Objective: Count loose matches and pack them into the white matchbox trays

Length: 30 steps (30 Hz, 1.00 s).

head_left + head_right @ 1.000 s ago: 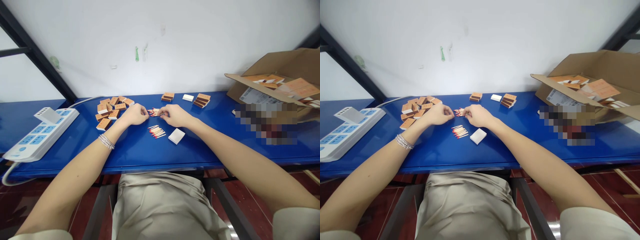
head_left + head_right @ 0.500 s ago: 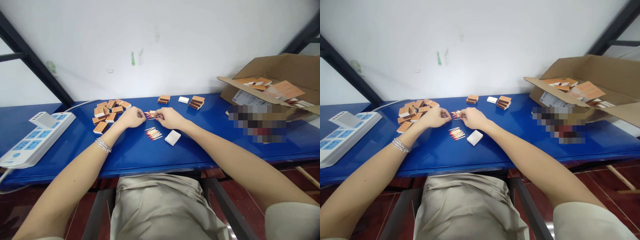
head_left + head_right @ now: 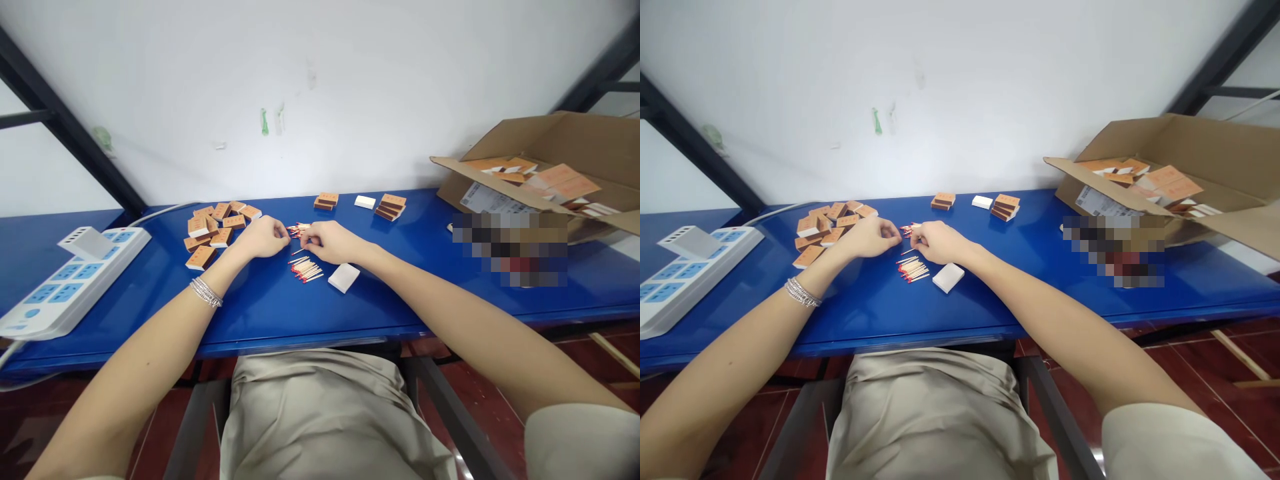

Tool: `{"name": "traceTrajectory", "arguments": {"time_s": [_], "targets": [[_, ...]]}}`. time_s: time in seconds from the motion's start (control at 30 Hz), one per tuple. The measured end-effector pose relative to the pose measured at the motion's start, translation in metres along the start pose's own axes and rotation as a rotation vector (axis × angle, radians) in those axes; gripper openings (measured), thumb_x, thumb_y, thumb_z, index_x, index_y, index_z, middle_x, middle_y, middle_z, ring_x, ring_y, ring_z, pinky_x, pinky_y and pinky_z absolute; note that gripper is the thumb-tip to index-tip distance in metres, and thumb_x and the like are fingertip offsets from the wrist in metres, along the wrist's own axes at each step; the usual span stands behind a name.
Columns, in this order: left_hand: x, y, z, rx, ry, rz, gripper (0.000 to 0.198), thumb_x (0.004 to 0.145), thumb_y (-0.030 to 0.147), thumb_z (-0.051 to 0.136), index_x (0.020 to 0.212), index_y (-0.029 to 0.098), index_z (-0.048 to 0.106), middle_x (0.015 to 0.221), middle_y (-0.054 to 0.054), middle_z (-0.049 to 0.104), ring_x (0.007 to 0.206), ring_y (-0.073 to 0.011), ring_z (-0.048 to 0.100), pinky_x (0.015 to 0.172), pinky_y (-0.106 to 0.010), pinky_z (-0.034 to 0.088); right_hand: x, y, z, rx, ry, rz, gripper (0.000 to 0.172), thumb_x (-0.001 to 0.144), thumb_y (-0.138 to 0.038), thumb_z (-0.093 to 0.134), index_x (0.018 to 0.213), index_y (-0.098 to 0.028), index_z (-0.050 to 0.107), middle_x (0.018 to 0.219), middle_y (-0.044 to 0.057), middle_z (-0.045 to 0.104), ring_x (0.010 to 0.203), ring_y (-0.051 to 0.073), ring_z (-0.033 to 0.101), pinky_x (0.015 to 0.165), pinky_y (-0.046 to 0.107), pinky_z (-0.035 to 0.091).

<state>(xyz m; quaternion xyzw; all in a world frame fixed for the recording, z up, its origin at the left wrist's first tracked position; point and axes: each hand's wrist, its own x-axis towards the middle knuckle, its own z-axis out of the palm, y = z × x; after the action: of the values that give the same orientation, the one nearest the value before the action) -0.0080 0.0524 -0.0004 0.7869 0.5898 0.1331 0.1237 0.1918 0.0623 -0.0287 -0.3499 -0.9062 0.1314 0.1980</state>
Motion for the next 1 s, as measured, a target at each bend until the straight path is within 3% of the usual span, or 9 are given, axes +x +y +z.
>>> {"name": "traceTrajectory", "arguments": {"time_s": [0.4, 0.6, 1.0], "targets": [[0.000, 0.001, -0.001, 0.006, -0.005, 0.004, 0.023, 0.073, 0.028, 0.059, 0.085, 0.016, 0.074, 0.078, -0.006, 0.074, 0.066, -0.0162, 0.062, 0.065, -0.026, 0.046, 0.000, -0.002, -0.004, 0.126, -0.097, -0.046, 0.019, 0.079, -0.019, 0.059, 0.087, -0.018, 0.076, 0.082, 0.002, 0.070, 0.063, 0.010, 0.054, 0.064, 0.023, 0.039], [-0.002, 0.003, -0.001, -0.003, -0.004, -0.017, 0.021, 0.073, 0.028, 0.061, 0.085, 0.017, 0.075, 0.079, -0.006, 0.073, 0.068, -0.0167, 0.062, 0.065, -0.027, 0.048, 0.002, 0.012, -0.012, -0.084, 0.129, 0.206, 0.023, 0.080, -0.018, 0.057, 0.093, -0.018, 0.076, 0.075, 0.003, 0.067, 0.067, 0.014, 0.055, 0.065, 0.026, 0.037], [-0.001, 0.003, 0.000, 0.005, -0.006, -0.023, 0.021, 0.074, 0.028, 0.061, 0.085, 0.017, 0.075, 0.080, -0.005, 0.073, 0.068, -0.0168, 0.063, 0.064, -0.027, 0.046, 0.003, 0.011, -0.007, -0.110, 0.078, 0.192, 0.017, 0.078, -0.018, 0.057, 0.086, -0.018, 0.072, 0.077, 0.003, 0.066, 0.069, 0.014, 0.055, 0.067, 0.025, 0.038]]}}
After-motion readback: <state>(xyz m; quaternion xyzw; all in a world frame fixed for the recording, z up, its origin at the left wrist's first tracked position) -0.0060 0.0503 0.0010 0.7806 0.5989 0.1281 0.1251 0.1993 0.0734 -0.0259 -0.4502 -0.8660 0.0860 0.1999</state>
